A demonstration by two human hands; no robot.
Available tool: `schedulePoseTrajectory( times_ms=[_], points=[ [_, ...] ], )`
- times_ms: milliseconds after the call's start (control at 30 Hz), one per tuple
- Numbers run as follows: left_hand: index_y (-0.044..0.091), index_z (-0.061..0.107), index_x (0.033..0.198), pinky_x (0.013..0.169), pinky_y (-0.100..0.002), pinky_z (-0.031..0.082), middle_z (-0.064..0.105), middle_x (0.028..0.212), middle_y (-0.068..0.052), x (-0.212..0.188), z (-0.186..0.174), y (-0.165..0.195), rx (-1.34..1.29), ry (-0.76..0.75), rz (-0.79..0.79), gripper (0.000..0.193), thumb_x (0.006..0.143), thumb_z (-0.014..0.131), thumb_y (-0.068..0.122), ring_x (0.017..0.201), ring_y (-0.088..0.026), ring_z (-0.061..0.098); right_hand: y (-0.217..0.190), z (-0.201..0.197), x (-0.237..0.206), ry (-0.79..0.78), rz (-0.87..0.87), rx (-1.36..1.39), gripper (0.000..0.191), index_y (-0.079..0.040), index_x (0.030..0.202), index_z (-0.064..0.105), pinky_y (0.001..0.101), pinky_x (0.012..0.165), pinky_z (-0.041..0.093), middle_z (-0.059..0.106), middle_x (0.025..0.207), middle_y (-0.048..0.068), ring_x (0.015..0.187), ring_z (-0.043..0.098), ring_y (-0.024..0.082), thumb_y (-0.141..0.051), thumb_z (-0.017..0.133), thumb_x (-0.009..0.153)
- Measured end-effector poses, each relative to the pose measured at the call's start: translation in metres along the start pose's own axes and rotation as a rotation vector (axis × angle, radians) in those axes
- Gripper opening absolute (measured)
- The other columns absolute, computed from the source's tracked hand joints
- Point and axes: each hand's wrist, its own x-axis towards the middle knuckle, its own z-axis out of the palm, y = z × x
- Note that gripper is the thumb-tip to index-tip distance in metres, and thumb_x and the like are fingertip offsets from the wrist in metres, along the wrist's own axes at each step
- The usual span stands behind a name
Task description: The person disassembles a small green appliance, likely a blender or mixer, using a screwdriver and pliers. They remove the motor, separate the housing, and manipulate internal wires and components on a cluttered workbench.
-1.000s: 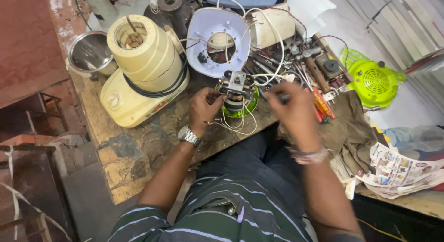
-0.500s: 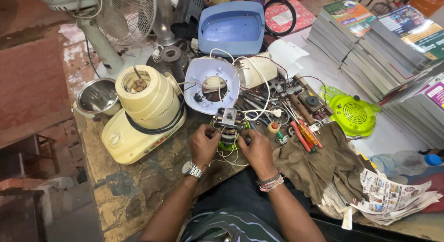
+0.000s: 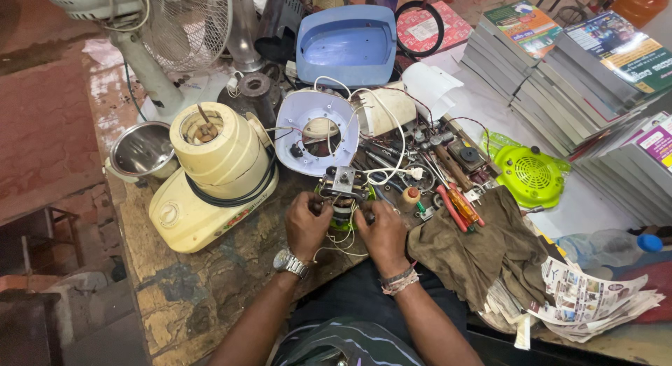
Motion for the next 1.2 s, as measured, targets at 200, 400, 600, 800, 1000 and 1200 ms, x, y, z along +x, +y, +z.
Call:
schedulePoseTrajectory(
  times_ms=[200,400,600,800,1000,1200],
  points=[
    [-0.001,0.068,0.081,0.060,-0.037,0.055,0.072,0.076,-0.012,-0.002,-0.004,0.005,-0.044,0.090,0.069,0.023,0.080,0.081,0.018,0.064,-0.023,0.070,0.002,0.002,-0.001,0.086,-0.067,-0.007,0.012,-0.007,0.088,0.072,0.0430,0.070,0.054,0.071,0.086,0.012,0.079,0.069,0.032,-0.014,0.079,0.081],
    [0.000,0.068,0.081,0.062,-0.038,0.055,0.072,0.076,-0.012,-0.002,-0.004,0.004,-0.046,0.099,0.116,0.020,0.080,0.079,0.017,0.065,-0.025,0.070,0.005,0.005,-0.003,0.068,-0.079,0.049,0.013,-0.006,0.088,0.071,0.0413,0.071,0.055,0.072,0.087,0.010,0.080,0.070,0.030,-0.014,0.080,0.082],
    [0.000,0.067,0.085,0.062,-0.038,0.056,0.072,0.079,-0.012,-0.002,-0.003,-0.001,-0.051,0.101,0.127,0.021,0.079,0.080,0.016,0.066,-0.025,0.070,0.003,0.004,-0.002,0.073,-0.042,0.072,0.017,-0.004,0.090,0.071,0.0420,0.069,0.053,0.071,0.087,0.011,0.078,0.069,0.031,-0.014,0.080,0.080],
    [0.000,0.067,0.084,0.062,-0.038,0.056,0.073,0.077,-0.012,-0.001,-0.003,0.002,-0.037,0.080,0.056,0.021,0.080,0.080,0.017,0.065,-0.024,0.071,-0.001,0.005,0.000,0.105,-0.078,0.057,0.010,-0.006,0.087,0.072,0.0420,0.068,0.054,0.070,0.084,0.010,0.078,0.068,0.031,-0.011,0.078,0.080],
    [0.003,0.069,0.088,0.056,-0.036,0.056,0.073,0.078,-0.010,-0.001,-0.002,-0.002,0.036,0.040,0.033,0.021,0.080,0.078,0.020,0.063,-0.022,0.070,0.020,0.005,0.000,-0.022,0.029,0.024,0.013,-0.005,0.090,0.072,0.0366,0.062,0.057,0.073,0.086,0.011,0.070,0.072,0.025,-0.016,0.076,0.086],
    [0.003,0.067,0.083,0.058,-0.038,0.053,0.073,0.074,-0.011,-0.007,0.008,-0.007,0.093,0.116,0.091,0.023,0.087,0.078,0.022,0.062,-0.024,0.069,0.072,0.000,0.000,-0.284,0.402,-0.110,0.032,-0.001,0.099,0.075,0.0460,0.076,0.057,0.074,0.089,0.023,0.084,0.074,0.038,-0.027,0.078,0.080]
  ],
)
